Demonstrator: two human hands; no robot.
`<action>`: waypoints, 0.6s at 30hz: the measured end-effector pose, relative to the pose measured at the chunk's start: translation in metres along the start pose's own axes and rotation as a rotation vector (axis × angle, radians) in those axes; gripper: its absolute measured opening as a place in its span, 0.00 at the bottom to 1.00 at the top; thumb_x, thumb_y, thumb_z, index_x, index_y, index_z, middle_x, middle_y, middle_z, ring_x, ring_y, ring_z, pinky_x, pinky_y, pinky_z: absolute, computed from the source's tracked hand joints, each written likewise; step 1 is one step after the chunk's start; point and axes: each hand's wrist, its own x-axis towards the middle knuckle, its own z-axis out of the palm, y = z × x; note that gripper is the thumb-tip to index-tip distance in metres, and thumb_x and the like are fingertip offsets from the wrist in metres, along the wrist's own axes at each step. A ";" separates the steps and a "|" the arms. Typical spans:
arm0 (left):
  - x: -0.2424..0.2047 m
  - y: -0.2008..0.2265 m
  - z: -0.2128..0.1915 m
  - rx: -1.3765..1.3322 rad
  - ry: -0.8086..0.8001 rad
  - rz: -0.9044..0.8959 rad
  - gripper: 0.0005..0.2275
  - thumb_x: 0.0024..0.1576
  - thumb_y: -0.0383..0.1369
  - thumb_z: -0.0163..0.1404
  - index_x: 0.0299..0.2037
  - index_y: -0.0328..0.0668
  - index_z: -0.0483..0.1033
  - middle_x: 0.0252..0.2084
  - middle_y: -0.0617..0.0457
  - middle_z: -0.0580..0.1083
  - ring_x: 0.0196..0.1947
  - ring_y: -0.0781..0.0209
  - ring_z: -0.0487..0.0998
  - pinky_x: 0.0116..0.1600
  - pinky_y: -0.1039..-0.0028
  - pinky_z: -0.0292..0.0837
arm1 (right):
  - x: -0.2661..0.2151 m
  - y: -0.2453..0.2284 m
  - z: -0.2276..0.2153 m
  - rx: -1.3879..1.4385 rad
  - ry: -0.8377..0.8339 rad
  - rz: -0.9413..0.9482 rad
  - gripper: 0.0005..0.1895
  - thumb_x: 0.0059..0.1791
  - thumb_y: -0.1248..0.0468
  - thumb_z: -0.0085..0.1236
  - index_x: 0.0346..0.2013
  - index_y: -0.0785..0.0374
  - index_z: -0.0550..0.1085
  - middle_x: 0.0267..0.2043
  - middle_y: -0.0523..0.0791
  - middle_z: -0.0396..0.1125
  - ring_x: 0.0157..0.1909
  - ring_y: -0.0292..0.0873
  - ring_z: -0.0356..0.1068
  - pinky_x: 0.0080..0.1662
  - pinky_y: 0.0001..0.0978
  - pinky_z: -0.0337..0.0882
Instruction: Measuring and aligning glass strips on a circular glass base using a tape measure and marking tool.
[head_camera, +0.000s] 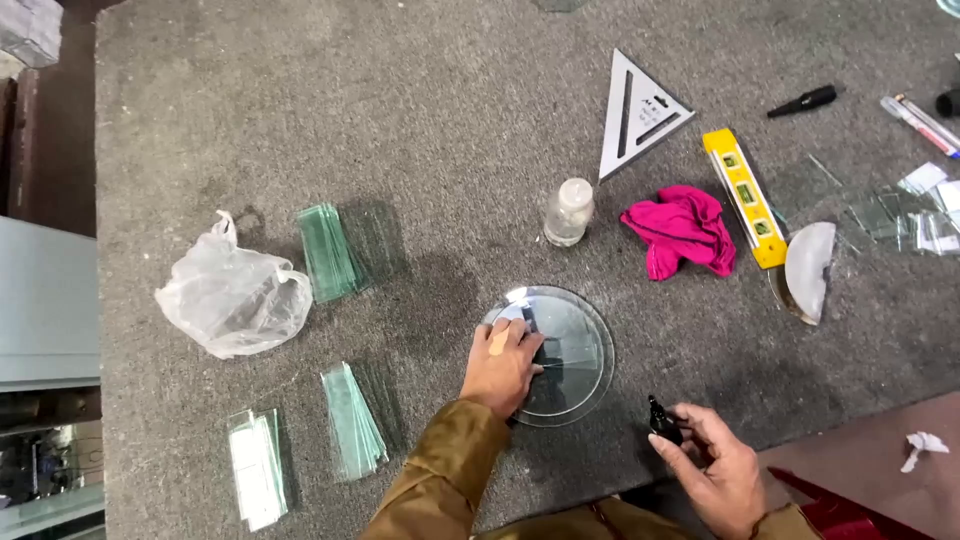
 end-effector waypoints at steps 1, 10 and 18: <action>-0.001 0.001 0.001 -0.002 -0.004 0.004 0.23 0.64 0.53 0.59 0.67 0.60 0.75 0.64 0.50 0.69 0.65 0.50 0.66 0.65 0.55 0.58 | -0.003 -0.003 -0.001 -0.001 0.002 0.005 0.26 0.46 0.62 0.77 0.58 0.60 0.84 0.47 0.45 0.87 0.47 0.37 0.84 0.56 0.29 0.82; -0.009 0.001 0.005 0.100 0.012 0.031 0.30 0.57 0.44 0.62 0.69 0.48 0.69 0.66 0.49 0.69 0.62 0.49 0.68 0.62 0.52 0.61 | 0.000 0.004 0.008 -0.078 -0.021 0.016 0.27 0.45 0.61 0.77 0.59 0.59 0.83 0.45 0.44 0.85 0.45 0.38 0.80 0.54 0.30 0.82; -0.022 -0.058 -0.002 -0.028 0.192 -0.622 0.23 0.69 0.53 0.50 0.70 0.55 0.73 0.62 0.53 0.71 0.62 0.55 0.72 0.68 0.49 0.69 | 0.015 -0.047 0.038 -0.238 -0.047 -0.422 0.20 0.48 0.56 0.73 0.53 0.57 0.84 0.49 0.39 0.84 0.50 0.35 0.83 0.56 0.30 0.78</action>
